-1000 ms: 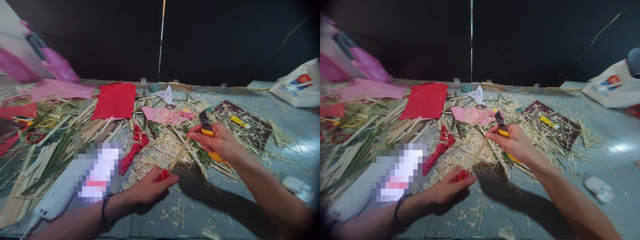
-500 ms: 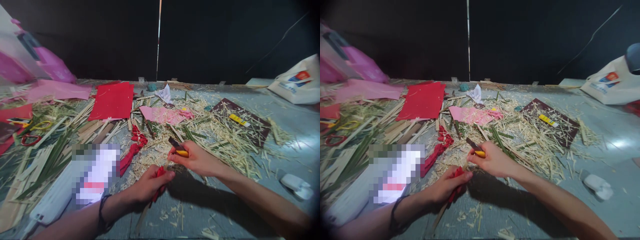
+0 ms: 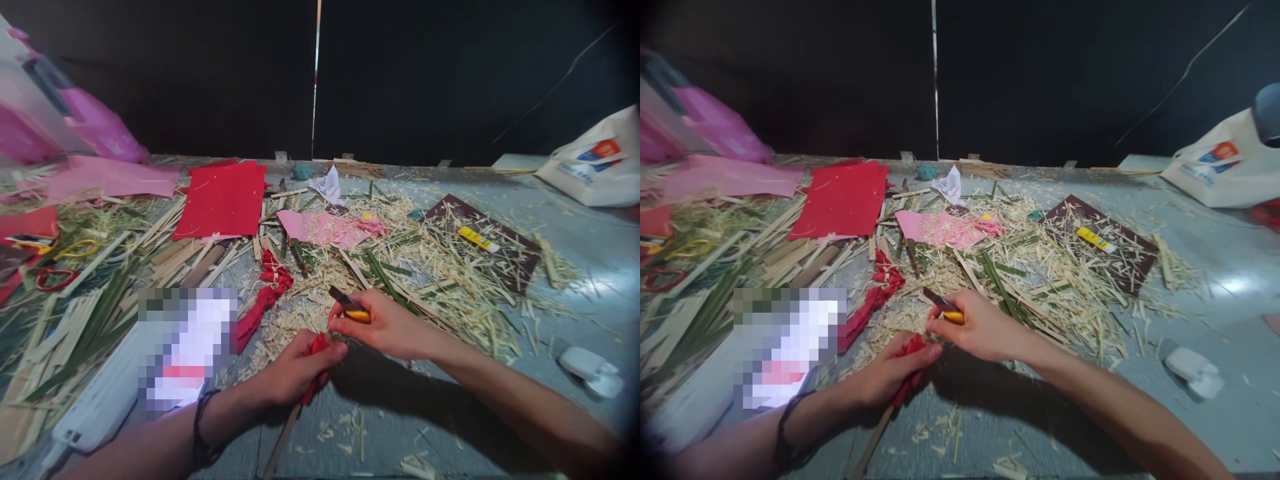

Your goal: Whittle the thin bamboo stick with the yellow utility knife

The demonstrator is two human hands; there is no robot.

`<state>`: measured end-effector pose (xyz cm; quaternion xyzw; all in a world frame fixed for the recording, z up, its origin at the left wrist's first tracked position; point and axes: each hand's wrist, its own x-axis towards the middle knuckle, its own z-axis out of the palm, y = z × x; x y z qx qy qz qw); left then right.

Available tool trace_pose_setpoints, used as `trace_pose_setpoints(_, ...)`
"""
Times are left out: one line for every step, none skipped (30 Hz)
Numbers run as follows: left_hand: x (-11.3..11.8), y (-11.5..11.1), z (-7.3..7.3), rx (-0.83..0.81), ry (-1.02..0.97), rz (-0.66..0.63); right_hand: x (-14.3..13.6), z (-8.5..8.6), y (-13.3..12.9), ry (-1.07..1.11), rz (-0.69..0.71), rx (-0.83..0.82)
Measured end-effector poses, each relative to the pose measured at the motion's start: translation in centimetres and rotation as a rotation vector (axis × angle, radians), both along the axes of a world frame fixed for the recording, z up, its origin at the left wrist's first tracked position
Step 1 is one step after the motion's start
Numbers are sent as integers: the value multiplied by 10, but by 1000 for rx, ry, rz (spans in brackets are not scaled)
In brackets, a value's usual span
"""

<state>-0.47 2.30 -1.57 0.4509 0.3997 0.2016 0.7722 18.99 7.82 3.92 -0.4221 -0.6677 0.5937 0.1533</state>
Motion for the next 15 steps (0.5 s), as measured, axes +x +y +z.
trace_pose_setpoints(0, 0, 0, -5, 5, 3, 1, 1, 1, -14, -16, 19)
trace_pose_setpoints(0, 0, 0, -11, 14, 11, 5, 4, 4, -40, -44, 51)
trace_pose_setpoints(0, 0, 0, -16, 23, 15, 9, 7, 8, -68, -79, 86)
trace_pose_setpoints(1, 0, -1, -18, 34, 17, 13, 9, 13, -95, -112, 119)
trace_pose_setpoints(1, -1, -1, -18, 44, 18, 17, 12, 17, -115, -135, 140)
trace_pose_setpoints(1, -1, -1, -15, 49, 18, 20, 13, 19, -127, -151, 154)
trace_pose_setpoints(2, -2, -1, -13, 49, 18, 21, 13, 20, -132, -153, 158)
trace_pose_setpoints(2, -2, -1, -15, 47, 19, 20, 13, 19, -128, -147, 149)
trace_pose_setpoints(2, -3, -1, -19, 43, 22, 17, 11, 17, -115, -130, 132)
trace_pose_setpoints(2, -2, 0, -19, 38, 23, 14, 10, 12, -99, -107, 109)
trace_pose_setpoints(2, -2, 1, -14, 33, 21, 10, 8, 8, -78, -81, 87)
trace_pose_setpoints(2, -1, 1, -6, 29, 16, 6, 7, 3, -64, -52, 71)
trace_pose_setpoints(2, -1, 1, 0, 27, 6, 4, 6, 1, -61, -30, 66)
trace_pose_setpoints(2, 0, 1, 0, 25, -7, 4, 7, -1, -70, -24, 77)
trace_pose_setpoints(2, 0, 1, -5, 26, -18, 6, 8, 0, -89, -36, 95)
